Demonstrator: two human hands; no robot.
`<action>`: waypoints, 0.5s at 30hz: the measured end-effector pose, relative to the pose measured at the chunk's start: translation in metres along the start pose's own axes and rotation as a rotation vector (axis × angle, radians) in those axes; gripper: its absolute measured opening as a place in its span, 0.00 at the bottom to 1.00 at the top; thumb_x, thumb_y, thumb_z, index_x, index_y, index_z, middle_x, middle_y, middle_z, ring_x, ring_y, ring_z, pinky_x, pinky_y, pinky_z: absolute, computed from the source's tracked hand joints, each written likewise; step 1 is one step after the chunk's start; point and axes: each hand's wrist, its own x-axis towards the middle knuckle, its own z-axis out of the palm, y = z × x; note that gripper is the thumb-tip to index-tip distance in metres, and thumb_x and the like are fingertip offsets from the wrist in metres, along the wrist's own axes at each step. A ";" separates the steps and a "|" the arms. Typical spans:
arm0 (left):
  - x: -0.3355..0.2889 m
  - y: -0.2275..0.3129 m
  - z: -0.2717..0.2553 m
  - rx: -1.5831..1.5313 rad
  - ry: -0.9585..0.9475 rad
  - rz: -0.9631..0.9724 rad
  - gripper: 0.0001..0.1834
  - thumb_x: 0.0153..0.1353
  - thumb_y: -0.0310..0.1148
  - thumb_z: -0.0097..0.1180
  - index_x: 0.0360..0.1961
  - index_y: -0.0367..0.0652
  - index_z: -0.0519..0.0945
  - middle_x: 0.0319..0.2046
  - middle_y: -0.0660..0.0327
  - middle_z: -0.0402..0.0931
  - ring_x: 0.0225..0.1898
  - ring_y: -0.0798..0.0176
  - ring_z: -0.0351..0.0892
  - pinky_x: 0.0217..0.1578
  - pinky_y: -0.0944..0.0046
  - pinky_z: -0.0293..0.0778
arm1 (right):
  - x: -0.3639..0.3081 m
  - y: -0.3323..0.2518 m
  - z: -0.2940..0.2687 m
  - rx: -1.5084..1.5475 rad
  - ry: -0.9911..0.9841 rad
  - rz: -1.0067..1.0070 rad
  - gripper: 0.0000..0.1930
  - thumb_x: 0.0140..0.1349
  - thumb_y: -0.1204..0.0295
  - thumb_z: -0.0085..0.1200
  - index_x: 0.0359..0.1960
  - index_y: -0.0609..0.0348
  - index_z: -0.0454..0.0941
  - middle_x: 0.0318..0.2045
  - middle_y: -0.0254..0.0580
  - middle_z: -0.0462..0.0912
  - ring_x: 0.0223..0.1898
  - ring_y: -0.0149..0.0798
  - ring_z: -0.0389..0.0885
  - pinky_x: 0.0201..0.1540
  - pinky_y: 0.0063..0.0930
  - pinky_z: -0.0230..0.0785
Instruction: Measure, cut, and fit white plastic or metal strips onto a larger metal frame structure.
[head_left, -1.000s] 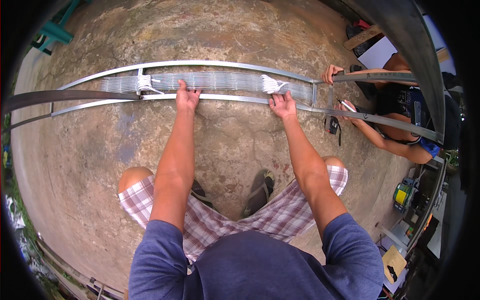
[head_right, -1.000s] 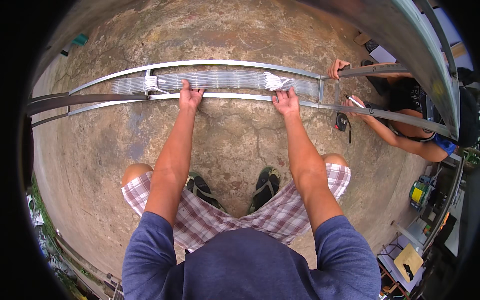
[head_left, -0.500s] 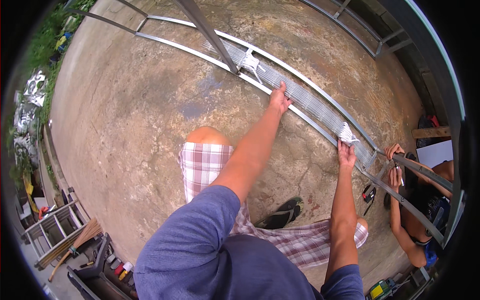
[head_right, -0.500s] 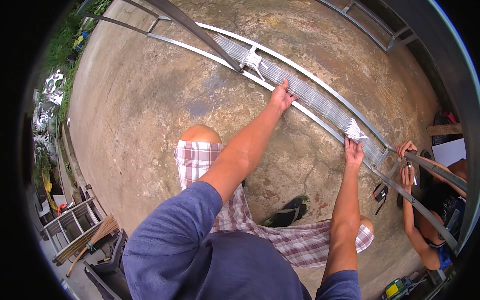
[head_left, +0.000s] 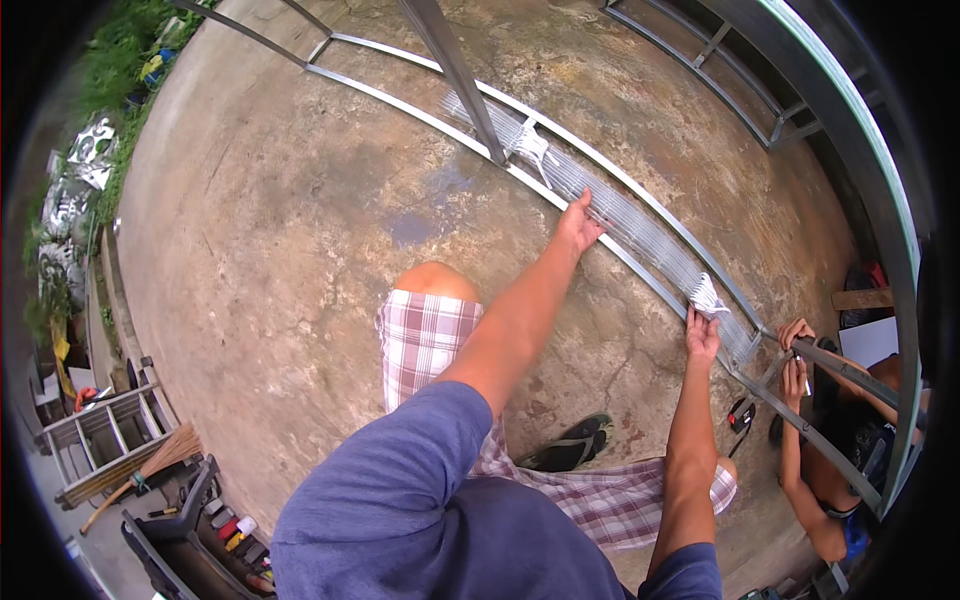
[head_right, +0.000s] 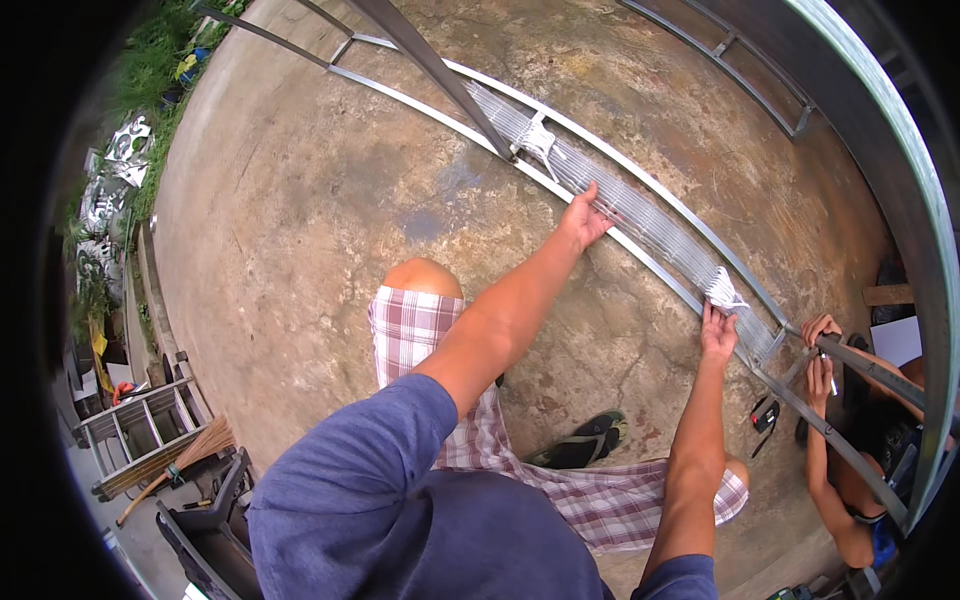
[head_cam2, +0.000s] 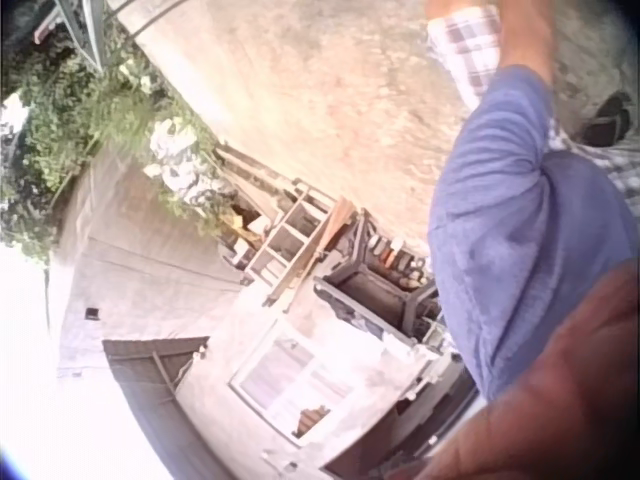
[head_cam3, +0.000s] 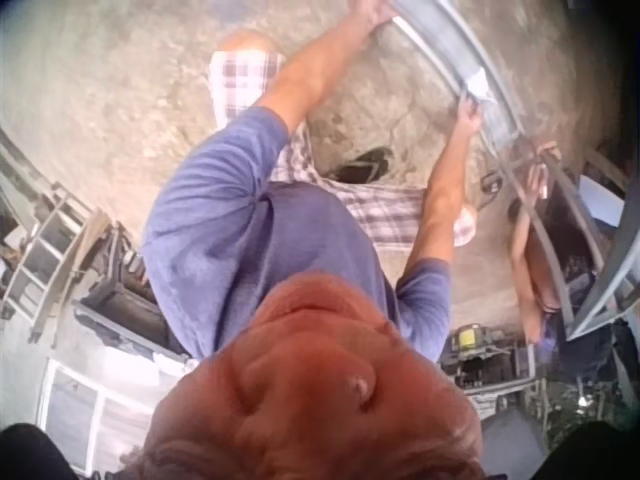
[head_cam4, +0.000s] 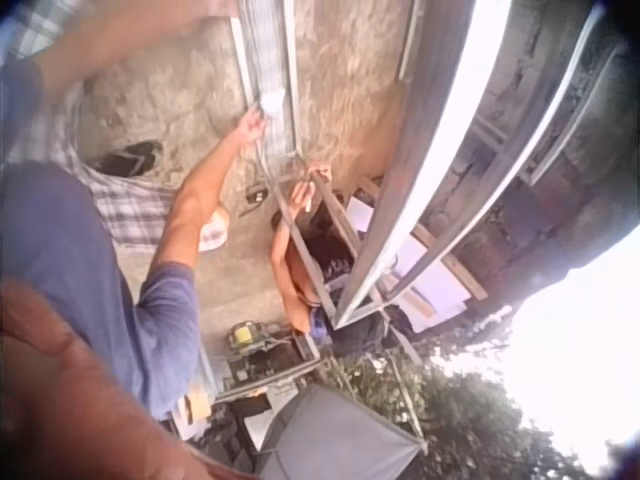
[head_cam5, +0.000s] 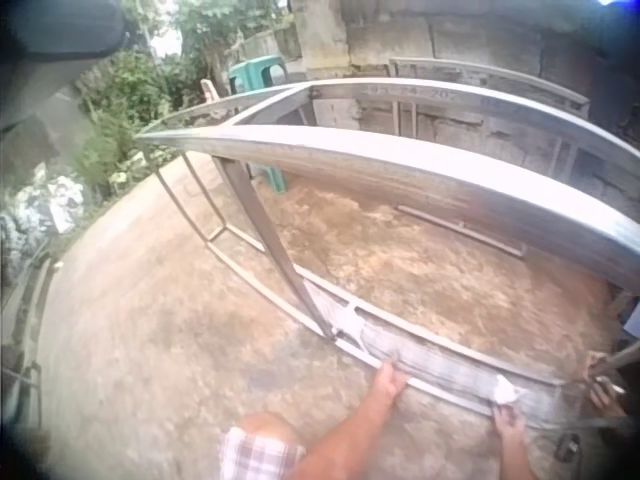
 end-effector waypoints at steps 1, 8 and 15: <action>-0.003 -0.003 0.000 0.003 -0.001 0.008 0.29 0.67 0.47 0.52 0.62 0.41 0.64 0.60 0.50 0.66 0.60 0.45 0.67 0.57 0.37 0.65 | 0.001 -0.002 -0.003 0.003 -0.004 0.007 0.19 0.71 0.68 0.40 0.59 0.61 0.68 0.63 0.47 0.69 0.68 0.53 0.60 0.69 0.65 0.49; -0.001 -0.019 -0.008 -0.173 -0.065 -0.005 0.35 0.64 0.49 0.57 0.65 0.44 0.60 0.62 0.52 0.63 0.62 0.45 0.63 0.62 0.39 0.59 | 0.009 -0.015 -0.010 0.001 -0.028 -0.004 0.19 0.70 0.67 0.43 0.59 0.62 0.68 0.63 0.48 0.69 0.67 0.54 0.61 0.70 0.65 0.49; 0.020 -0.011 -0.024 -0.087 -0.058 0.062 0.26 0.68 0.42 0.52 0.63 0.49 0.60 0.57 0.53 0.67 0.57 0.47 0.69 0.58 0.37 0.64 | 0.001 0.002 0.001 -0.012 -0.050 0.031 0.19 0.69 0.67 0.43 0.58 0.63 0.68 0.63 0.49 0.69 0.67 0.54 0.61 0.70 0.63 0.49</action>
